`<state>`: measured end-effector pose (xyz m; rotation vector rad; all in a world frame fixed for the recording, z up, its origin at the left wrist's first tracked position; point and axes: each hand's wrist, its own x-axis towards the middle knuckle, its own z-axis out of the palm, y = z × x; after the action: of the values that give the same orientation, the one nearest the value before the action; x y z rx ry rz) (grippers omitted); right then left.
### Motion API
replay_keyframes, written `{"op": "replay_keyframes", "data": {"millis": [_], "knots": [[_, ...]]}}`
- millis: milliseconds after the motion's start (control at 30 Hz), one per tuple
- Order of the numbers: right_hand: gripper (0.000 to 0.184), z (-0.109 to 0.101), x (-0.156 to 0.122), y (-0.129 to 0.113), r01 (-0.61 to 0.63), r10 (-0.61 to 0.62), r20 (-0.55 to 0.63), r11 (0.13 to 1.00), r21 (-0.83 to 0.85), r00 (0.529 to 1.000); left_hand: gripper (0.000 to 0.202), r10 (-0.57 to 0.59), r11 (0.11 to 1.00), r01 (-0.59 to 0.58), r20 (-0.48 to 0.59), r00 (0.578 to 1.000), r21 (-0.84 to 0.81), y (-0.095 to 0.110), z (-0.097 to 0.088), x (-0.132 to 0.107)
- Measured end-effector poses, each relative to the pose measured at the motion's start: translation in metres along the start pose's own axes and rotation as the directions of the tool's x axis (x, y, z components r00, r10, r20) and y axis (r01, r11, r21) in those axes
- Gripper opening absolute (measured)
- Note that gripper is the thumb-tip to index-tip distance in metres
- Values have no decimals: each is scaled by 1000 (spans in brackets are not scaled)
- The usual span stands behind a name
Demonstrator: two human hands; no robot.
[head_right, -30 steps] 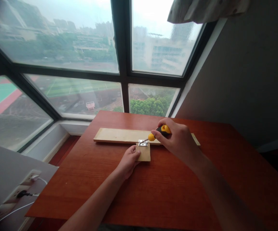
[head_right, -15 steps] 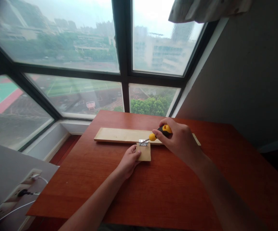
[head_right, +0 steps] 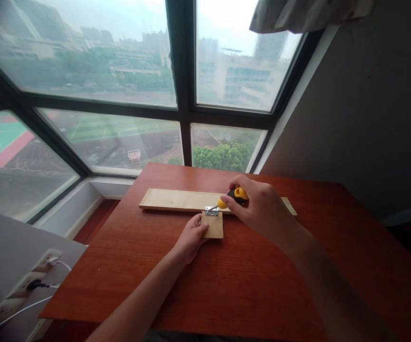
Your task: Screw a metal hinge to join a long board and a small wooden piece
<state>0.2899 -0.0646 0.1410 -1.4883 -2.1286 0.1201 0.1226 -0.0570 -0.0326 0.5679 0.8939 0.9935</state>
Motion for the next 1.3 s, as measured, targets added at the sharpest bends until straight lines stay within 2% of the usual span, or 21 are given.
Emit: {"op": "replay_keyframes", "data": {"millis": [200, 400, 500, 567, 633, 733, 800, 867, 933, 1033, 1100, 1167, 1233, 1300], "knots": [[20, 1, 9, -4, -36, 33, -43, 997, -67, 999, 32, 11, 1000, -11, 9, 1000, -4, -1, 0, 1], [35, 5, 17, -2, -102, 90, -101, 987, -121, 991, 33, -1, 1000, 1, 12, 1000, 5, -1, -1, 2], [30, 0, 18, -5, -102, 100, -27, 992, -80, 995, 32, 0, 1000, 0, 4, 1000, 1, -1, 0, 2], [24, -3, 18, -7, -72, 72, 57, 997, -5, 996, 32, 4, 1000, -4, 1, 1000, -1, -1, 0, 1], [24, -5, 19, -9, -35, 33, 90, 999, 16, 995, 33, 7, 1000, -7, 3, 1000, -6, -1, 0, 1], [24, -1, 21, -8, -11, 13, 12, 988, -151, 1000, 35, 10, 1000, -10, 8, 1000, -14, -1, 0, 1], [28, 2, 22, -7, -37, 21, -54, 947, -318, 998, 35, 13, 1000, -13, 10, 1000, -12, -2, 0, 1], [31, 3, 23, -7, -75, 46, -81, 910, -408, 996, 36, 11, 1000, -11, 12, 1000, -8, -2, -1, 1], [26, 0, 23, -7, -66, 55, -40, 936, -345, 998, 36, 7, 1000, -7, 11, 1000, -6, -2, -1, 2], [22, -7, 23, -9, 23, -16, 70, 994, -103, 997, 36, 6, 1000, -6, 10, 1000, -7, -2, -1, 2], [24, -7, 24, -9, 38, -33, 86, 997, -60, 996, 36, 9, 1000, -9, 13, 1000, -11, -2, -1, 2], [25, -5, 24, -8, 11, -4, 41, 985, -173, 999, 37, 13, 1000, -13, 17, 1000, -13, -2, 0, 2], [28, -1, 25, -6, -33, 27, -25, 939, -343, 999, 37, 14, 1000, -14, 19, 1000, -11, -2, 0, 2], [31, 0, 25, -5, -67, 43, -64, 899, -432, 997, 37, 14, 1000, -14, 19, 1000, -10, -2, 0, 1]]}}
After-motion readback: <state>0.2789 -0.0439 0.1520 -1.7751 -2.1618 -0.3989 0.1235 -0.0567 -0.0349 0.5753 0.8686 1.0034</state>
